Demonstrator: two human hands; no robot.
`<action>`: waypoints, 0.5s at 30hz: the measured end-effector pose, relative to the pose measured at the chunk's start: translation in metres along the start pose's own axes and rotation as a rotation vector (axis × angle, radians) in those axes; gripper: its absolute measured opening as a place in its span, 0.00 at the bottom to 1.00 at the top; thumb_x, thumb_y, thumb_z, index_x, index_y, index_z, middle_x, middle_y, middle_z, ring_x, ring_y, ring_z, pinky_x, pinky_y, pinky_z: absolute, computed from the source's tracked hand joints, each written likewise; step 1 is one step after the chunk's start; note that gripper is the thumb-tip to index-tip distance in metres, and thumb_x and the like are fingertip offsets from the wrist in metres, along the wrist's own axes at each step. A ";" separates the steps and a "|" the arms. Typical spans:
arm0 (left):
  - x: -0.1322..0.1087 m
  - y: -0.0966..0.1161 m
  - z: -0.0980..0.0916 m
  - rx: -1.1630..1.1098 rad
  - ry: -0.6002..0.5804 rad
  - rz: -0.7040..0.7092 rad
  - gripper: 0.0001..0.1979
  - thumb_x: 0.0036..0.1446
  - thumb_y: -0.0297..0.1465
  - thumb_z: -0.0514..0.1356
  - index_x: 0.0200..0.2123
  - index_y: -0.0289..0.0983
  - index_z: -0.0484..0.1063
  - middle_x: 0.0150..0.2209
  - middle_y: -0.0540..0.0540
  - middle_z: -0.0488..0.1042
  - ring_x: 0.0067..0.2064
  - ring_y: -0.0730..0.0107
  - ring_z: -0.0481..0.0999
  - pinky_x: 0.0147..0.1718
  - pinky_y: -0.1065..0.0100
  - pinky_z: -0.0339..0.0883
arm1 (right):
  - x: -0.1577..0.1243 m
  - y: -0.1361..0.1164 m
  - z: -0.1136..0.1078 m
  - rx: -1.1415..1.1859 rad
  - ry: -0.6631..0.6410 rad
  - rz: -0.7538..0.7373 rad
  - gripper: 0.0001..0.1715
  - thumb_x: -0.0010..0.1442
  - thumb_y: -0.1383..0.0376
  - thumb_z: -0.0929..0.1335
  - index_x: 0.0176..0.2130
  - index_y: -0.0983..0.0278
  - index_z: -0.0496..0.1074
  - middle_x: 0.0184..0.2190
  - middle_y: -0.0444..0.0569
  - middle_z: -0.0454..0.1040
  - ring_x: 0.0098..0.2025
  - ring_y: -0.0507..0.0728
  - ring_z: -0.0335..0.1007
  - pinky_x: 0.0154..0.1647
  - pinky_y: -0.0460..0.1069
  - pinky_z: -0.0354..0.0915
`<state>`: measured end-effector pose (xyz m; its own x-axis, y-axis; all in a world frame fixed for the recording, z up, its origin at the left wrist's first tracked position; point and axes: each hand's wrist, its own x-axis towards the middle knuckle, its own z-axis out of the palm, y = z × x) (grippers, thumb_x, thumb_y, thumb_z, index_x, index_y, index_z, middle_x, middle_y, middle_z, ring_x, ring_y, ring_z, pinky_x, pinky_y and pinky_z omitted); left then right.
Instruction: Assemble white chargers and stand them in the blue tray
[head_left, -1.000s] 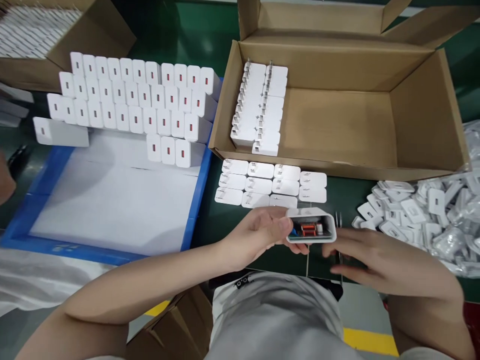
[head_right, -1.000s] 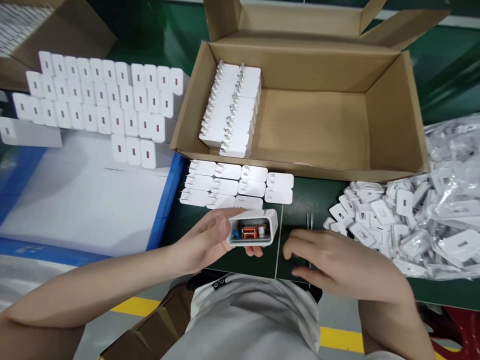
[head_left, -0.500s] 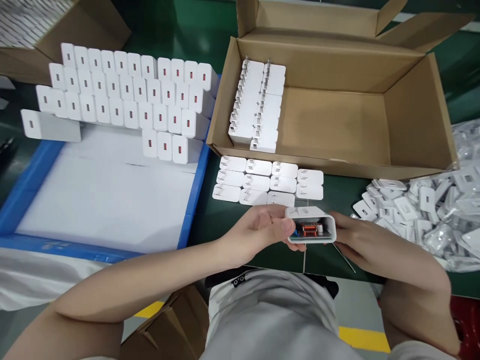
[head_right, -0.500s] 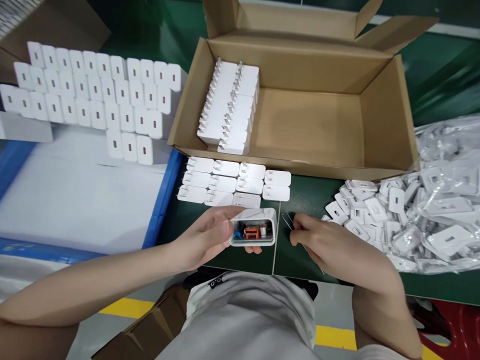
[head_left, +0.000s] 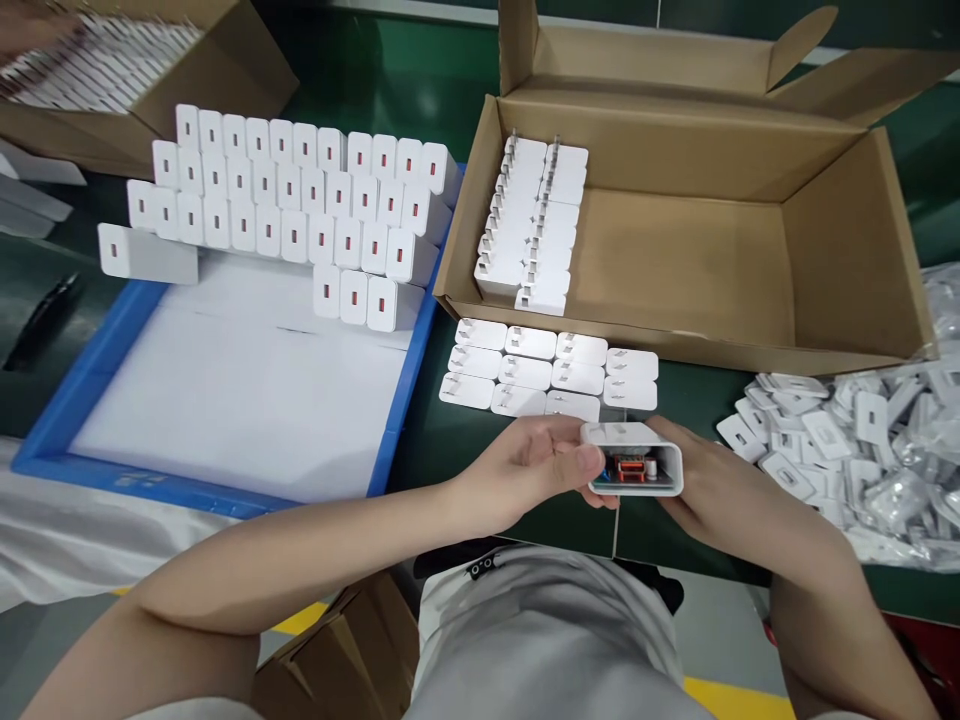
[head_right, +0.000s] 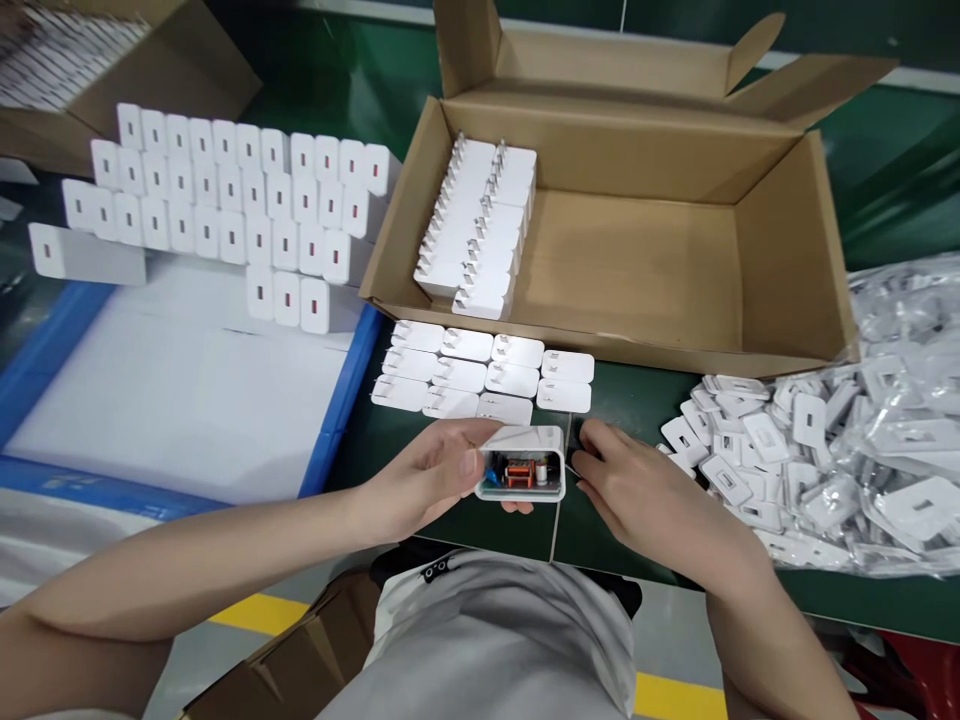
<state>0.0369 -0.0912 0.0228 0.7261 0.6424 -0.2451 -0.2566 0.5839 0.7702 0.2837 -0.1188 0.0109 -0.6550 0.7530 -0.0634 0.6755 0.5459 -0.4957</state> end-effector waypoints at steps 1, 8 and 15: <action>0.000 0.000 0.000 0.000 -0.002 0.002 0.28 0.55 0.51 0.62 0.38 0.28 0.77 0.39 0.34 0.78 0.37 0.63 0.79 0.36 0.68 0.71 | -0.001 0.001 0.001 -0.003 -0.038 -0.005 0.11 0.64 0.71 0.62 0.41 0.62 0.72 0.38 0.52 0.71 0.33 0.57 0.73 0.30 0.50 0.71; 0.002 -0.001 -0.002 -0.017 -0.014 0.010 0.27 0.56 0.50 0.63 0.39 0.28 0.77 0.39 0.35 0.78 0.37 0.66 0.78 0.35 0.70 0.71 | -0.015 0.009 0.002 -0.148 -0.184 0.108 0.12 0.68 0.67 0.58 0.41 0.64 0.69 0.32 0.51 0.73 0.25 0.56 0.72 0.21 0.48 0.63; 0.000 -0.001 -0.002 -0.055 -0.055 0.008 0.24 0.56 0.49 0.63 0.35 0.29 0.75 0.34 0.39 0.75 0.37 0.65 0.76 0.39 0.67 0.70 | -0.026 0.000 -0.024 0.086 -0.096 0.086 0.18 0.69 0.64 0.59 0.56 0.58 0.67 0.43 0.51 0.78 0.36 0.58 0.78 0.31 0.50 0.74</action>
<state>0.0354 -0.0906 0.0213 0.7577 0.6195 -0.2053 -0.2957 0.6063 0.7382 0.3087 -0.1299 0.0333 -0.6280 0.7549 -0.1891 0.7017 0.4442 -0.5570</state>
